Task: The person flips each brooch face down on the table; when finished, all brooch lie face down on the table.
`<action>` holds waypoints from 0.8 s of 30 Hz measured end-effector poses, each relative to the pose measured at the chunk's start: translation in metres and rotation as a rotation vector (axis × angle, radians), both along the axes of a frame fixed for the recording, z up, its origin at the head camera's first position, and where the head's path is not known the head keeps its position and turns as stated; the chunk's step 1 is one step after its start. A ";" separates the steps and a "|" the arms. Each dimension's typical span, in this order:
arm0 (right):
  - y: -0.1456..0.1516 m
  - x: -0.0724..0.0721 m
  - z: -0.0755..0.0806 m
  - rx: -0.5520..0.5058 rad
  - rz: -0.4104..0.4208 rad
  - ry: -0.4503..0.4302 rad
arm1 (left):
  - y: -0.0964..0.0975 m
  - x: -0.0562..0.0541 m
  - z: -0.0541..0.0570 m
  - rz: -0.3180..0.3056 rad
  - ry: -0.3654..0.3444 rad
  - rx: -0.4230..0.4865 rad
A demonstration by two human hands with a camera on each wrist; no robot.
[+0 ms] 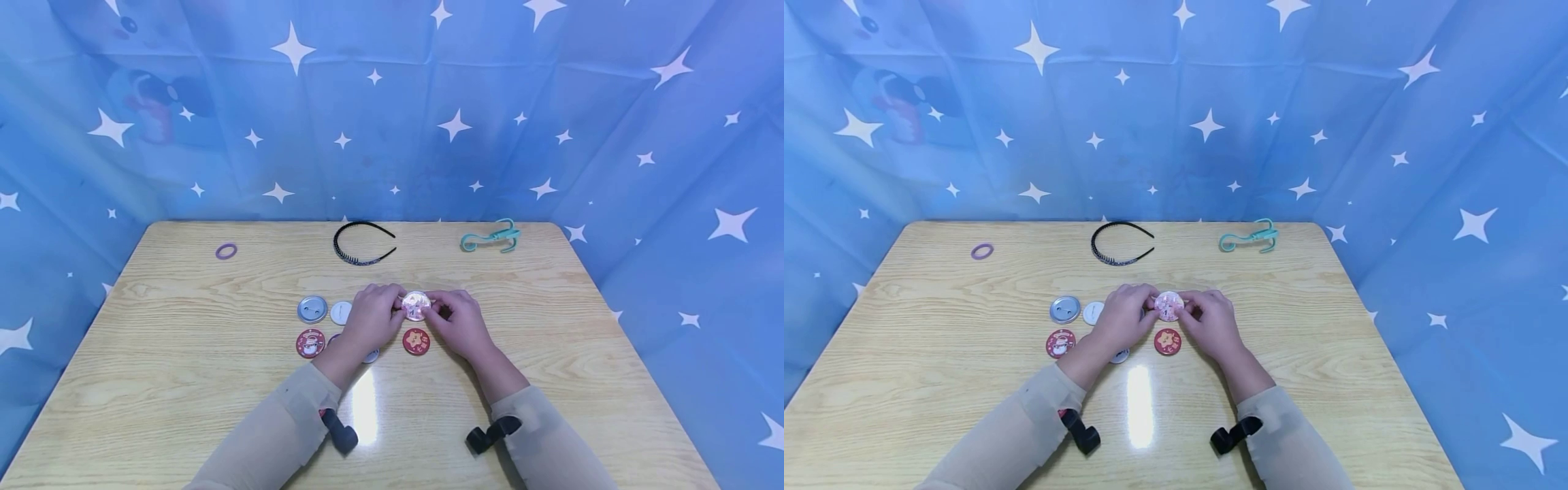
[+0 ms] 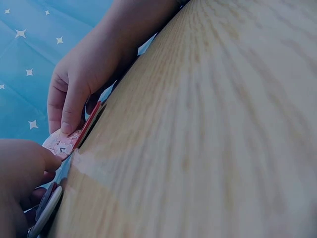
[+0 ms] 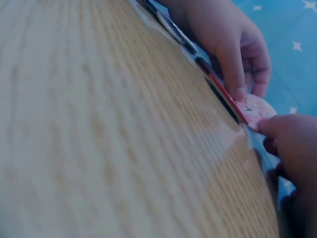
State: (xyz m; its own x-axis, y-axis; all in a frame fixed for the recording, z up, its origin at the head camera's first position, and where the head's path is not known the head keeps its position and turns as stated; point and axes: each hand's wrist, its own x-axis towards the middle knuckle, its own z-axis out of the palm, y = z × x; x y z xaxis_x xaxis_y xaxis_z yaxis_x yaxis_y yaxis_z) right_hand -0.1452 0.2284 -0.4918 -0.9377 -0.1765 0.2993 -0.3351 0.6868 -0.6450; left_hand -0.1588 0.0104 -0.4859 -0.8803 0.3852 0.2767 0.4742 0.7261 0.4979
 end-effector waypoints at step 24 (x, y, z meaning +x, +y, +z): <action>-0.001 0.000 0.000 -0.076 -0.017 -0.014 | -0.001 -0.001 -0.001 -0.051 0.145 0.104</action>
State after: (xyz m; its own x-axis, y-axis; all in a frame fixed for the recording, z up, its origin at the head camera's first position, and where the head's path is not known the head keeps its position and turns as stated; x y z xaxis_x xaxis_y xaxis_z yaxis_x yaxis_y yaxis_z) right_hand -0.1447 0.2278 -0.4921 -0.9445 -0.1374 0.2984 -0.3145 0.6411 -0.7001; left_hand -0.1599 0.0093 -0.4869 -0.8082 0.3913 0.4401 0.5817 0.6473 0.4926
